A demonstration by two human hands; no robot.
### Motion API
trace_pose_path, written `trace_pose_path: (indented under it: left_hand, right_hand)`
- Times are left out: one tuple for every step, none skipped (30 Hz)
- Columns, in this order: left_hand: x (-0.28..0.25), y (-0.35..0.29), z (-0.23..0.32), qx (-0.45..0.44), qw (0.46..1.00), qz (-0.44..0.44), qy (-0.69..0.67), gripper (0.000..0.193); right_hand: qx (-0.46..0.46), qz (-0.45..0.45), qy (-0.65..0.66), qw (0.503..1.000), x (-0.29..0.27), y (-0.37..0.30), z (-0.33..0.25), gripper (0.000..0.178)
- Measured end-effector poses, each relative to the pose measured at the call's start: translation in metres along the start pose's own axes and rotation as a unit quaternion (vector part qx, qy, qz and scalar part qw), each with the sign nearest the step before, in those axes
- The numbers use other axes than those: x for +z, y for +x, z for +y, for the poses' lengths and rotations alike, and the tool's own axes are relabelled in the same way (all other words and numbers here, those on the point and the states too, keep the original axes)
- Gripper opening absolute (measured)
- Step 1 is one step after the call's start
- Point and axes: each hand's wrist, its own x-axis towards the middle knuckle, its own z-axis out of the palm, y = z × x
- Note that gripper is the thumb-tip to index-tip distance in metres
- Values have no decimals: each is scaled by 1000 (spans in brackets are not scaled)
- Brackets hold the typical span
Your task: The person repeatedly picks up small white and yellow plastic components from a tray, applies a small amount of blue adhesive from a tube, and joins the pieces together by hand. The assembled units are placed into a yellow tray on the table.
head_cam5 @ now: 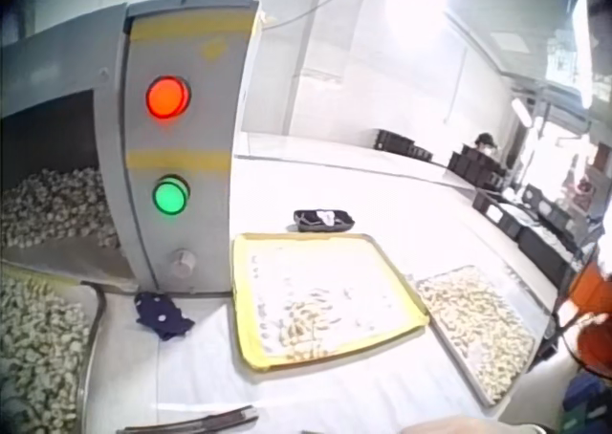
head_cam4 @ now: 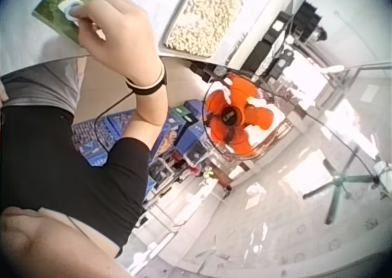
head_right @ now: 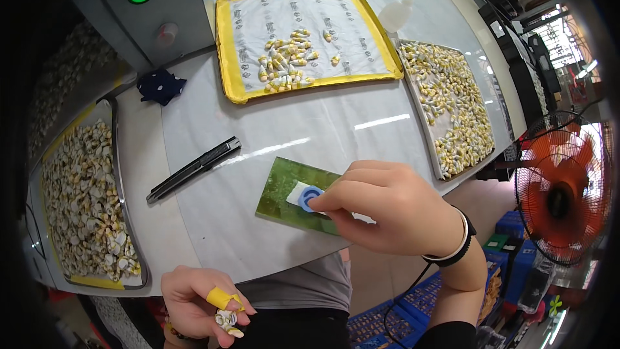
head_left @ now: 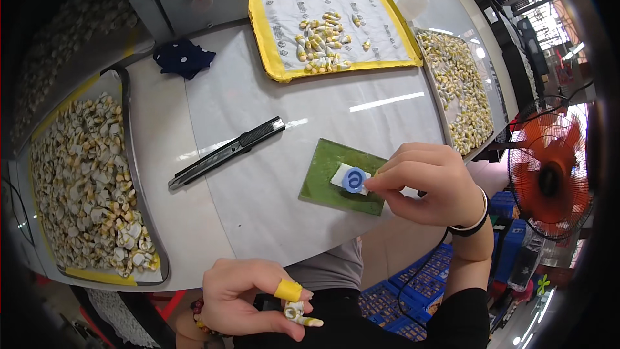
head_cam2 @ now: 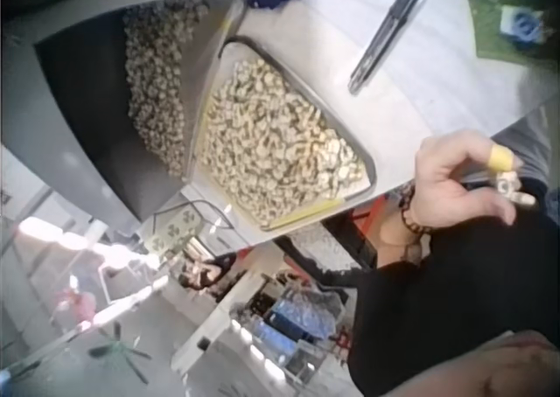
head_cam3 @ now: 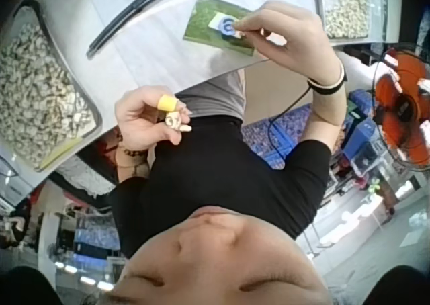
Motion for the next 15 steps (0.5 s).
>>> trace_pose_path:
  left_hand:
    - [0, 0, -1, 5, 1000, 0, 0, 37]
    - [-1, -1, -2, 10, 1000, 0, 1, 37]
    - [-1, -1, -3, 14, 1000, 0, 1, 38]
    - [-2, -1, -2, 22, 1000, -3, 9, 38]
    - [-2, 1, -2, 30, 999, -7, 16, 38]
    - [-3, 2, -1, 38, 999, -10, 23, 38]
    - [-3, 3, -1, 50, 998, -7, 34, 38]
    - [-2, 4, 1, 63, 997, -2, 46, 38]
    - [-1, 4, 2, 76, 996, 3, 57, 37]
    - [-1, 4, 2, 66, 996, 3, 55, 37]
    - [-1, 3, 3, 56, 997, 4, 53, 37]
    - [-1, 2, 3, 45, 998, 4, 51, 36]
    - [0, 1, 3, 42, 998, 10, 54, 36]
    - [0, 0, 2, 38, 998, 16, 57, 36]
    - [1, 0, 2, 34, 997, 22, 60, 36]
  right_hand:
    - [0, 1, -7, 1000, 0, 0, 0, 20]
    - [-8, 0, -33, 999, 0, 0, 0, 19]
    - [-15, -1, -59, 998, 1, -1, 1, 18]
    - [-23, -2, -85, 996, 2, -1, 2, 17]
    - [-30, -7, -95, 995, 2, 0, 3, 16]
    - [-37, -12, -106, 994, 3, 1, 3, 15]
    - [-44, -17, -117, 992, 3, 1, 3, 14]
    - [-38, -21, -123, 991, 4, 1, 3, 14]
    - [-31, -25, -130, 991, 4, 1, 2, 14]
    - [-24, -29, -136, 990, 5, 0, 3, 15]
    - [-31, -32, -149, 988, 6, -1, 3, 15]
    - [-39, -35, -162, 985, 7, 0, 2, 16]
    - [-45, -38, -176, 983, 8, -1, 2, 17]
    - [-56, -51, -183, 980, 8, -1, 2, 19]
    - [-67, -64, -190, 977, 8, -1, 1, 21]
